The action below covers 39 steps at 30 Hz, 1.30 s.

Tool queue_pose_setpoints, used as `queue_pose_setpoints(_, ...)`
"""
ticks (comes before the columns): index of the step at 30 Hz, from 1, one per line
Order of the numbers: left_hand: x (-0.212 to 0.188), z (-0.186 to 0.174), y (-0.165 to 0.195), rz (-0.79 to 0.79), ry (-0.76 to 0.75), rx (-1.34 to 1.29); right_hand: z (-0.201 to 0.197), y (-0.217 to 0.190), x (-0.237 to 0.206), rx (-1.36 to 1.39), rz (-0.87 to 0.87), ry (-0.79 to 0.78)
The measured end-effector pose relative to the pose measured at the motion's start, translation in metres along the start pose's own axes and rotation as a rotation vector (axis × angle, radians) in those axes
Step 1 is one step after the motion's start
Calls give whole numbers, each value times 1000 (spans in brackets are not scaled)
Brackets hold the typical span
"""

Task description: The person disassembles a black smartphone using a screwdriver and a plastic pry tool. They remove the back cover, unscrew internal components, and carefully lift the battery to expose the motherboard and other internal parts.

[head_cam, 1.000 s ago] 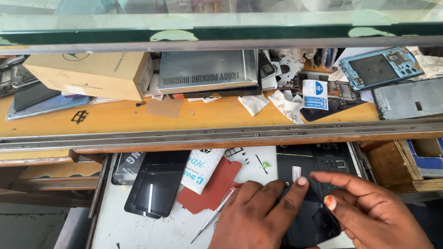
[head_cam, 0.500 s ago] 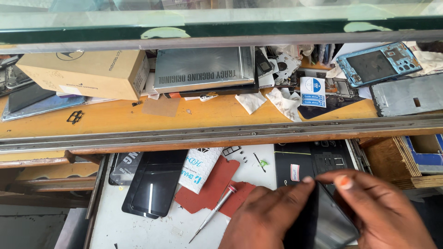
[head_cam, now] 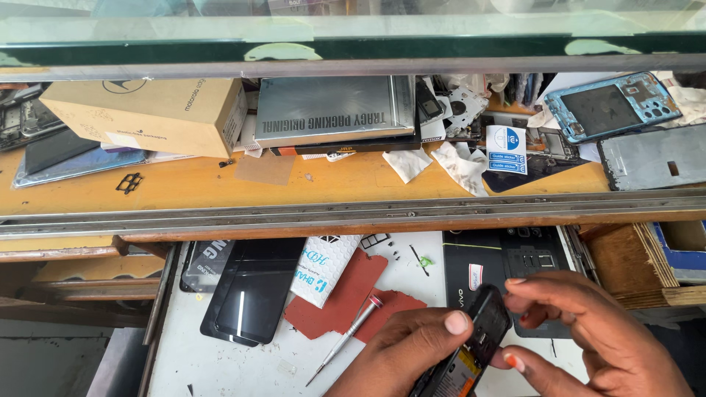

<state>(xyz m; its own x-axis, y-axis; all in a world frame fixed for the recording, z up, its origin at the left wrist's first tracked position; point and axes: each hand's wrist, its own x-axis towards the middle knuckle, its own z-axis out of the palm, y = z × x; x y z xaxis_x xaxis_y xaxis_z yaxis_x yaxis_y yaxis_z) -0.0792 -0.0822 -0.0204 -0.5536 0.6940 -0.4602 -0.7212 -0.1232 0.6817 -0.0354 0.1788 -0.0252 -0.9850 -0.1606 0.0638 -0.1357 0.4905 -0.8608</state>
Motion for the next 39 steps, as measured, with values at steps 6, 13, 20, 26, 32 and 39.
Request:
queue_pose_setpoints(6,1,0,4,-118,90,218,5,21,0,-25,-47,-64)
queue_pose_setpoints(13,-4,2,5,-15,-127,243,4,28,-3,-27,-199,-59)
queue_pose_setpoints(20,-4,1,8,-27,-173,172,4,35,-2,85,-178,-114)
queue_pose_setpoints(26,-3,-1,5,-80,-149,165,5,40,-5,90,-128,-118)
queue_pose_setpoints(32,0,0,-2,-85,-116,155,6,39,-7,-94,-185,-104)
queue_pose_setpoints(39,2,-3,-12,-25,-127,226,4,29,-5,-167,15,-196)
